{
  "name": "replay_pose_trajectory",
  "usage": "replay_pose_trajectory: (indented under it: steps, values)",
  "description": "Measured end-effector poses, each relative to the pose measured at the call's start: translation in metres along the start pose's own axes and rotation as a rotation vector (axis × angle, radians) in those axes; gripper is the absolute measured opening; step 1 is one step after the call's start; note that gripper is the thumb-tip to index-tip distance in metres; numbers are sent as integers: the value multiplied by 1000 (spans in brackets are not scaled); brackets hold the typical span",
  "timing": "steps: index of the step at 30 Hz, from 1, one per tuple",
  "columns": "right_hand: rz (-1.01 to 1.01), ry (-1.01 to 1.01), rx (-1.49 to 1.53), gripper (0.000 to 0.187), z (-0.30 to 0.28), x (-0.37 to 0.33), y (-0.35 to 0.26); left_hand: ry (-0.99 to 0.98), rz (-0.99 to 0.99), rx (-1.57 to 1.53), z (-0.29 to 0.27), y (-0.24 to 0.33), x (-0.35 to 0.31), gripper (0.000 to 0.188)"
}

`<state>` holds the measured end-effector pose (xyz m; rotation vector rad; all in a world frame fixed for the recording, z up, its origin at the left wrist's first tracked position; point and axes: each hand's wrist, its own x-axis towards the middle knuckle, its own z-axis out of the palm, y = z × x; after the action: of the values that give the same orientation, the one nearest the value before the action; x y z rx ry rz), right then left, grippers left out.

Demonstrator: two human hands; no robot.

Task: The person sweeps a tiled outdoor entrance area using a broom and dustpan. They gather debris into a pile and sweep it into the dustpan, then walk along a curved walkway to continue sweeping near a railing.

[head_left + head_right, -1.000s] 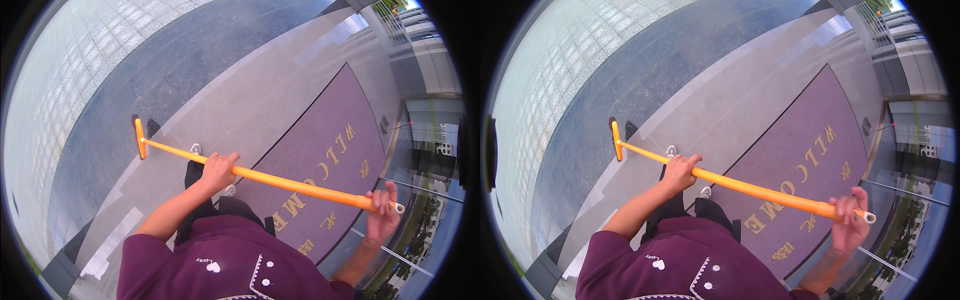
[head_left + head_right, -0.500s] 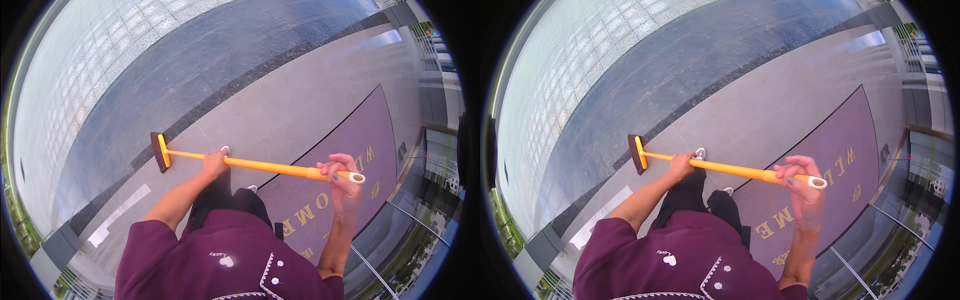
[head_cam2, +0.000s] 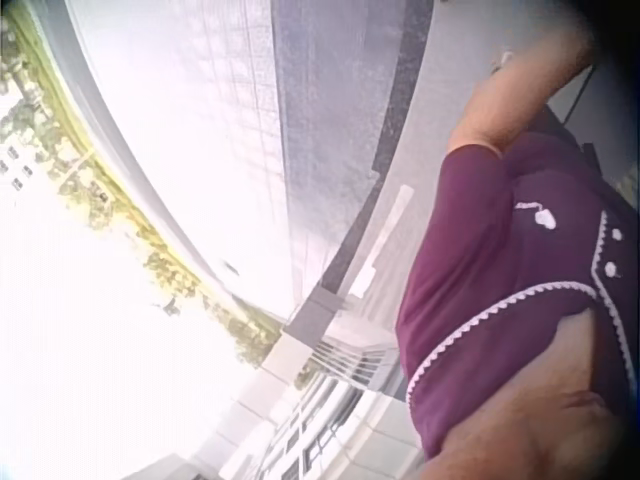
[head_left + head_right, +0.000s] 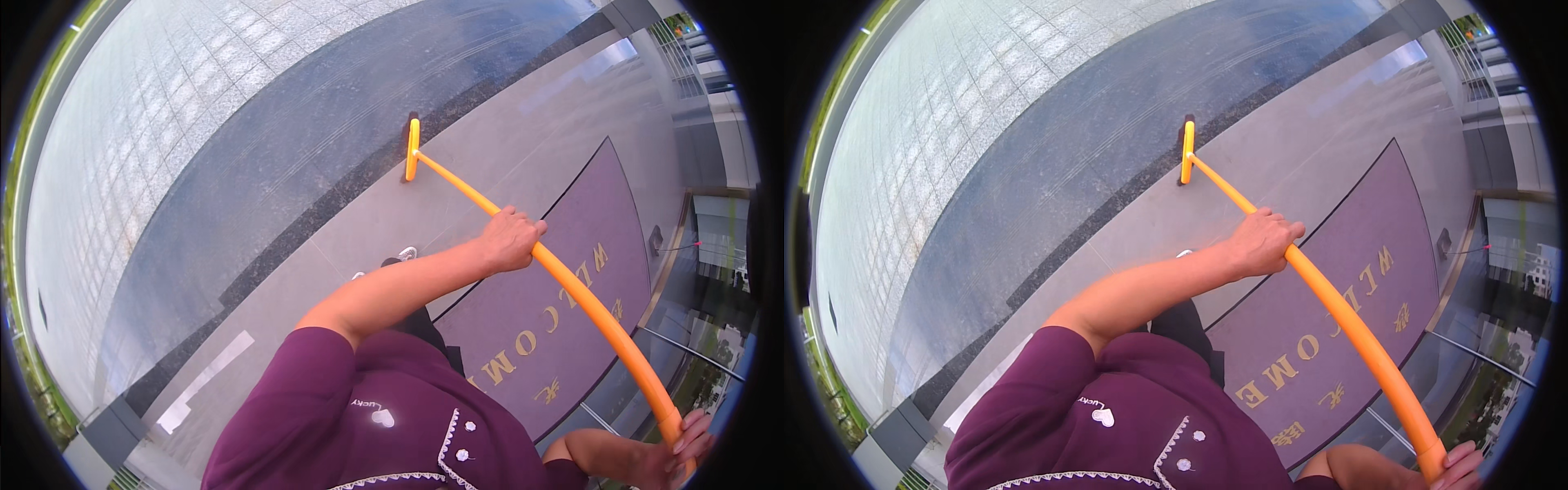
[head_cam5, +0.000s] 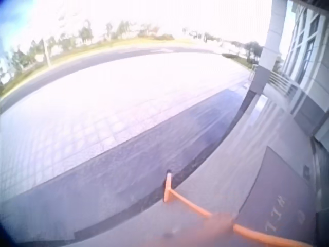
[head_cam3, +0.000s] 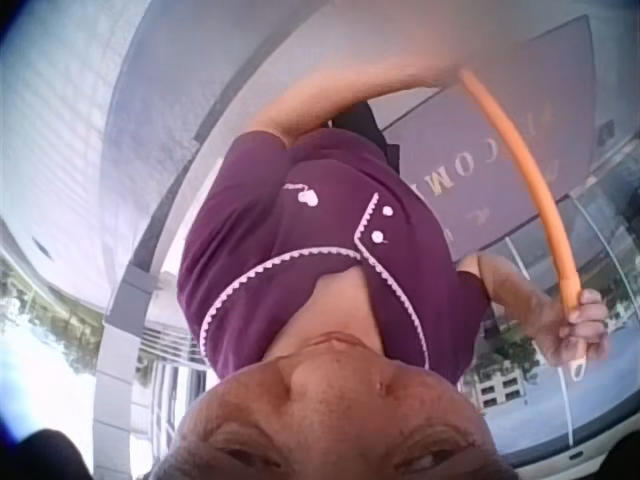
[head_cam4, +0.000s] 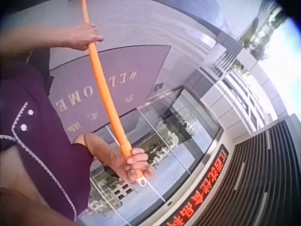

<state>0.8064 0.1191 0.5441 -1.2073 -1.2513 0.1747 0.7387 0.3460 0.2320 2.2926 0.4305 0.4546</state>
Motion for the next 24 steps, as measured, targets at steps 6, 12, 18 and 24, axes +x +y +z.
replay_pose_trajectory:
  steps: [6,12,18,24]
  values:
    - [614,57,385,34,-18,9,157,-265,-399,246,-5,-83,-66,19]
    - [1051,-319,703,35,162,-12,295,-208,-867,359,-29,-241,-251,13]
    - [1183,-522,630,31,277,25,332,-203,-1167,348,-56,-291,-260,15]
    - [918,-230,334,40,170,176,339,-120,-747,159,-73,-279,-28,20]
